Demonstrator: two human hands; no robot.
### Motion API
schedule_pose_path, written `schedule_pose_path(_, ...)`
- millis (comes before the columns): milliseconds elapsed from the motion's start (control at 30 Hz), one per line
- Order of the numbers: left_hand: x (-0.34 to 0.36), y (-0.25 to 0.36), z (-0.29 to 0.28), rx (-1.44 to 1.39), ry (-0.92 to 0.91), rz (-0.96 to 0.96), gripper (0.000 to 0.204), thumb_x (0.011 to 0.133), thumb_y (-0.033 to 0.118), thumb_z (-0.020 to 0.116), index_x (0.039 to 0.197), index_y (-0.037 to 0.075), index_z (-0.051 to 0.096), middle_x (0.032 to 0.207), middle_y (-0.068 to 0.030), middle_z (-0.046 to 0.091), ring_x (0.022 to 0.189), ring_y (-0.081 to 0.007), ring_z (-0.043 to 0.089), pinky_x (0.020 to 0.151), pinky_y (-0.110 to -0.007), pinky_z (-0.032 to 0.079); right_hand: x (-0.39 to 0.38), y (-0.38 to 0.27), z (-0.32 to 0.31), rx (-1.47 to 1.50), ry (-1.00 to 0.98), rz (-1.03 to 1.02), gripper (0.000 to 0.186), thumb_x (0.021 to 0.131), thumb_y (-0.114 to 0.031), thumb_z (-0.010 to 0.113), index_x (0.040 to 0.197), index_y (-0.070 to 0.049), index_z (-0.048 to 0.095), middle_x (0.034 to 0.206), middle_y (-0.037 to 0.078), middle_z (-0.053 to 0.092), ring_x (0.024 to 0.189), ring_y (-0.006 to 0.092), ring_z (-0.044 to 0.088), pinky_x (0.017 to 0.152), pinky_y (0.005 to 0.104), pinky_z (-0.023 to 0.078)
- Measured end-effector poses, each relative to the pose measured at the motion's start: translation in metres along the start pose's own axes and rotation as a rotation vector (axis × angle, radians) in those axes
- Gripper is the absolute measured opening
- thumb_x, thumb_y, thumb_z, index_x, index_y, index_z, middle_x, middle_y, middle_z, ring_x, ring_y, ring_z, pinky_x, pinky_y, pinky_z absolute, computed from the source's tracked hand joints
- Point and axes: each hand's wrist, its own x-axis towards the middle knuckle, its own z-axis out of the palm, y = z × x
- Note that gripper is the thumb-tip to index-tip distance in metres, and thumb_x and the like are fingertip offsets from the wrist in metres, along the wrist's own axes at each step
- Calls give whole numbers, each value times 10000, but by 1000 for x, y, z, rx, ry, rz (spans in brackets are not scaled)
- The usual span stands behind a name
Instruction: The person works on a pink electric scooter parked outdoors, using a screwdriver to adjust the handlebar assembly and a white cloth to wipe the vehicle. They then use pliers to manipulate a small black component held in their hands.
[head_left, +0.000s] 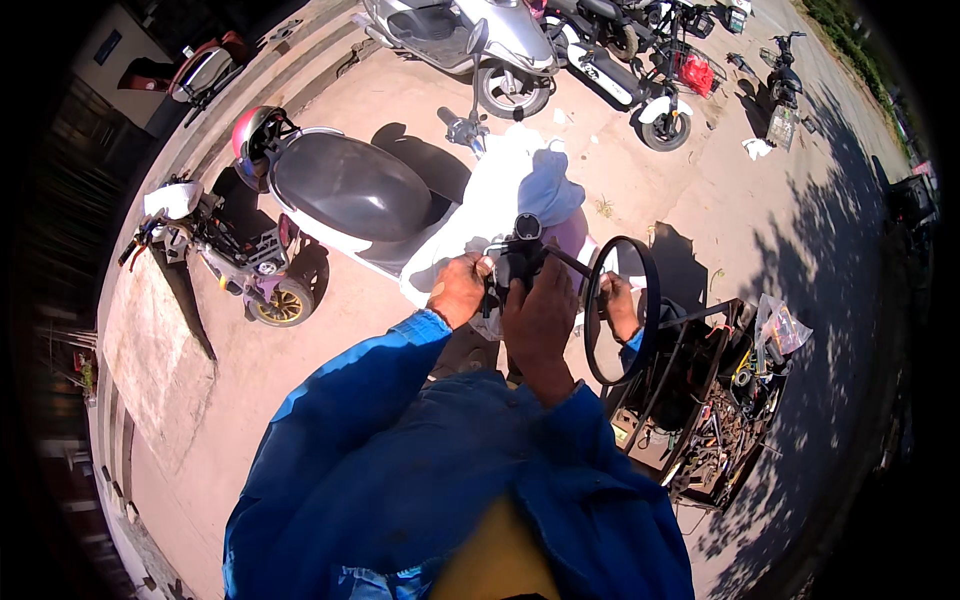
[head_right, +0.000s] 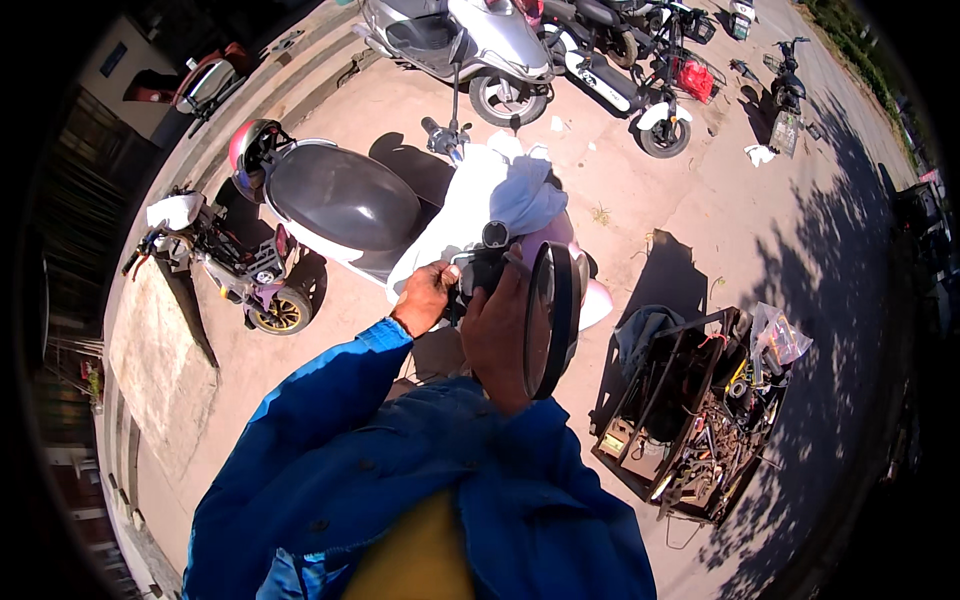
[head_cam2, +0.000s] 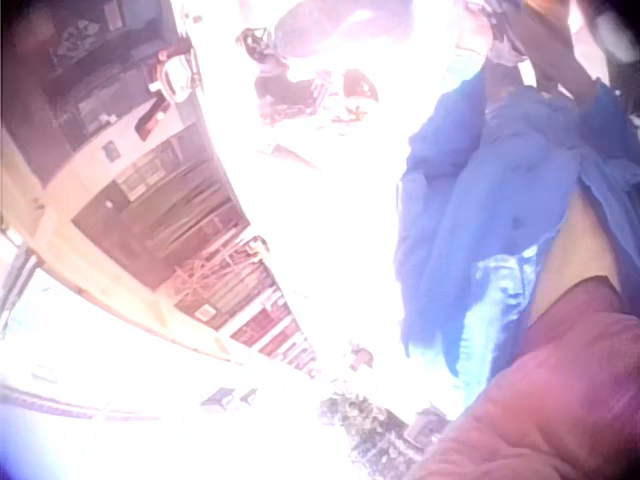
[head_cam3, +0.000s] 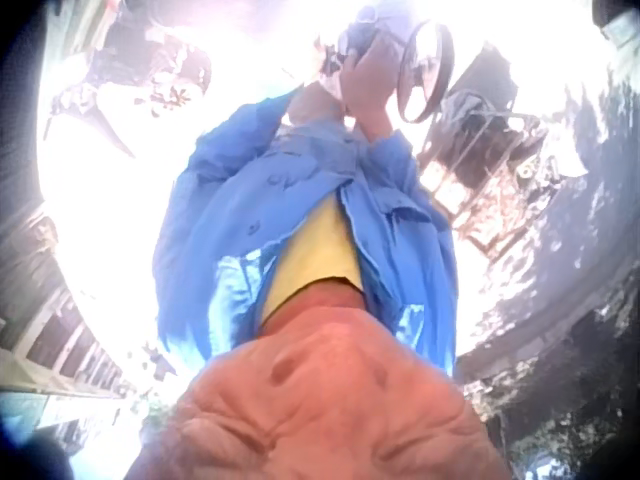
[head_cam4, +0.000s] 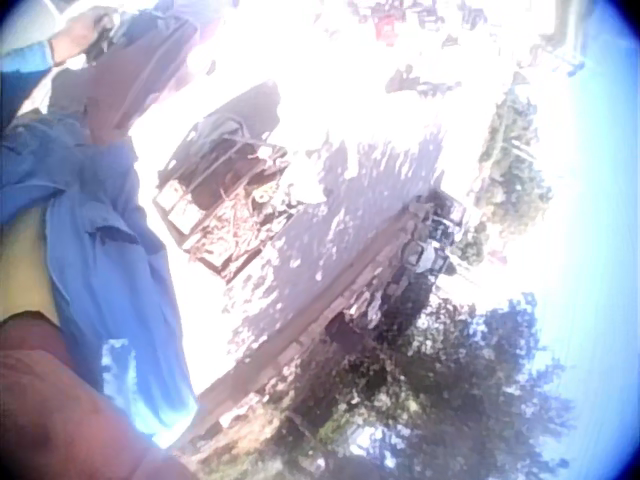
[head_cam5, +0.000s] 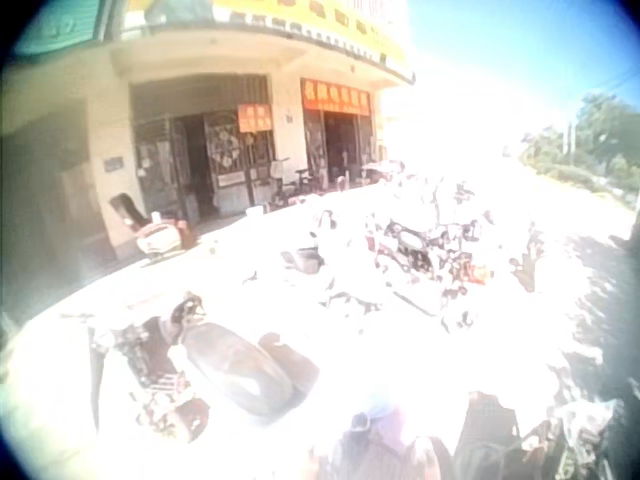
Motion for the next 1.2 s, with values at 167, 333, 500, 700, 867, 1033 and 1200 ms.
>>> schedule_pose_path(167,7,50,-50,-922,-329,-581,314,1064,252,571,962,-37,641,705,-37,567,544,-130,559,412,-255,427,-2,2,6,9,-16,-34,627,888,-139,671,1408,84,402,1283,305,553,1190,474,547,1024,539,420)
schedule_pose_path(333,45,23,-56,-1345,-527,-970,273,1056,230,577,1041,-39,619,750,-61,613,572,-106,596,444,-186,525,3,5,6,56,-47,-15,677,876,-143,676,1446,74,383,1325,303,535,1241,464,526,1056,535,404)
schedule_pose_path(500,30,9,-50,-1292,-472,-784,240,1058,207,571,1029,-27,615,727,-44,606,595,-130,602,509,-233,562,3,7,5,29,-10,5,618,900,-165,674,1412,72,424,1317,292,559,1232,461,538,1045,505,420)
schedule_pose_path(700,10,-1,-44,-597,-14,84,140,1055,113,544,1101,-4,607,897,-69,720,686,-99,602,640,-268,527,3,3,1,112,-6,13,609,896,-169,672,1407,59,434,1265,294,575,1203,466,547,1032,504,419)
schedule_pose_path(867,-2,10,-39,-608,64,84,215,1053,94,496,1233,-14,541,929,-96,739,709,-134,644,674,-309,538,0,9,6,99,7,-11,600,892,-158,674,1400,59,440,1248,302,588,1170,480,568,1022,510,428)
schedule_pose_path(1033,4,10,-38,-954,287,70,189,1088,217,480,1132,37,516,1041,-156,746,782,-120,623,693,-252,495,-1,4,0,43,-20,6,644,909,-179,674,1435,76,404,1290,312,568,1181,481,565,1021,496,436)
schedule_pose_path(1200,7,-11,-20,-1228,207,-52,155,1080,181,504,1146,41,502,1060,-214,733,834,-169,676,820,-306,563,3,-14,-9,90,-76,190,638,925,-148,685,1463,34,395,1333,299,578,1235,433,576,1071,438,424)
